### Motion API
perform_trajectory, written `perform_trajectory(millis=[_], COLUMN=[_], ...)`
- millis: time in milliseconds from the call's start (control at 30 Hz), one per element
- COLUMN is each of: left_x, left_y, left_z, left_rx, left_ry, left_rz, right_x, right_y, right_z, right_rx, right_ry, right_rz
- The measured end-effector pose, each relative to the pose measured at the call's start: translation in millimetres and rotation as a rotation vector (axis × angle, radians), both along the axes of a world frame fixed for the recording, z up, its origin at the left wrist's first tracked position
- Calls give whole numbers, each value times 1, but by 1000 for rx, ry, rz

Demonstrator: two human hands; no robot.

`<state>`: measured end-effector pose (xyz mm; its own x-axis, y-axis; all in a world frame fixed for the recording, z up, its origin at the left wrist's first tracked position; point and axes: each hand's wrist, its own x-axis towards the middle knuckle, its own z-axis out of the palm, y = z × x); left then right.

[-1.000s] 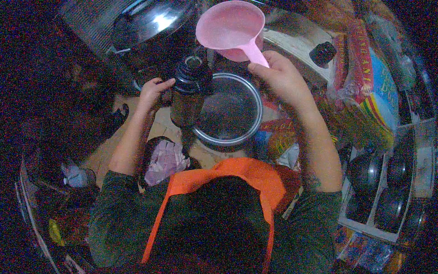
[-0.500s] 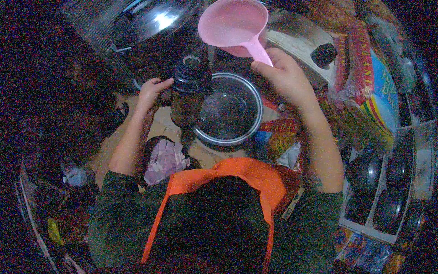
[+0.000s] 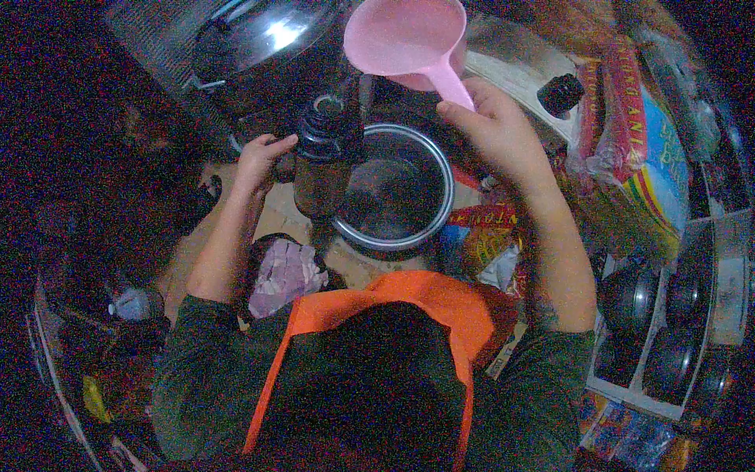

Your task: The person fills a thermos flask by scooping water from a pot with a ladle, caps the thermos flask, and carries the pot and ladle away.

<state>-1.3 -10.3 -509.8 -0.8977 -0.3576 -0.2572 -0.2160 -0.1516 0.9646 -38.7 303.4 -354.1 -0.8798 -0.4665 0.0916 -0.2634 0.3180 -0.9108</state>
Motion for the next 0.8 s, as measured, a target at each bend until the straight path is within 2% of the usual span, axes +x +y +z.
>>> perform_trajectory(millis=[200, 333, 433, 500, 800], left_x=[3, -3, 0, 4, 5], left_y=[2, -4, -2, -1, 0], left_z=[3, -16, -11, 0, 1], left_rx=[-26, -113, -82, 10, 35], left_ry=[7, 67, 98, -11, 21], left_rz=[30, 76, 70, 9, 4], right_x=[3, 4, 3, 2, -3], right_y=[-4, -6, -6, -6, -5], right_z=[4, 6, 6, 5, 1], right_rx=[-22, 1, 25, 12, 8], right_ry=[5, 40, 67, 83, 159], right_rz=[7, 4, 5, 20, 26])
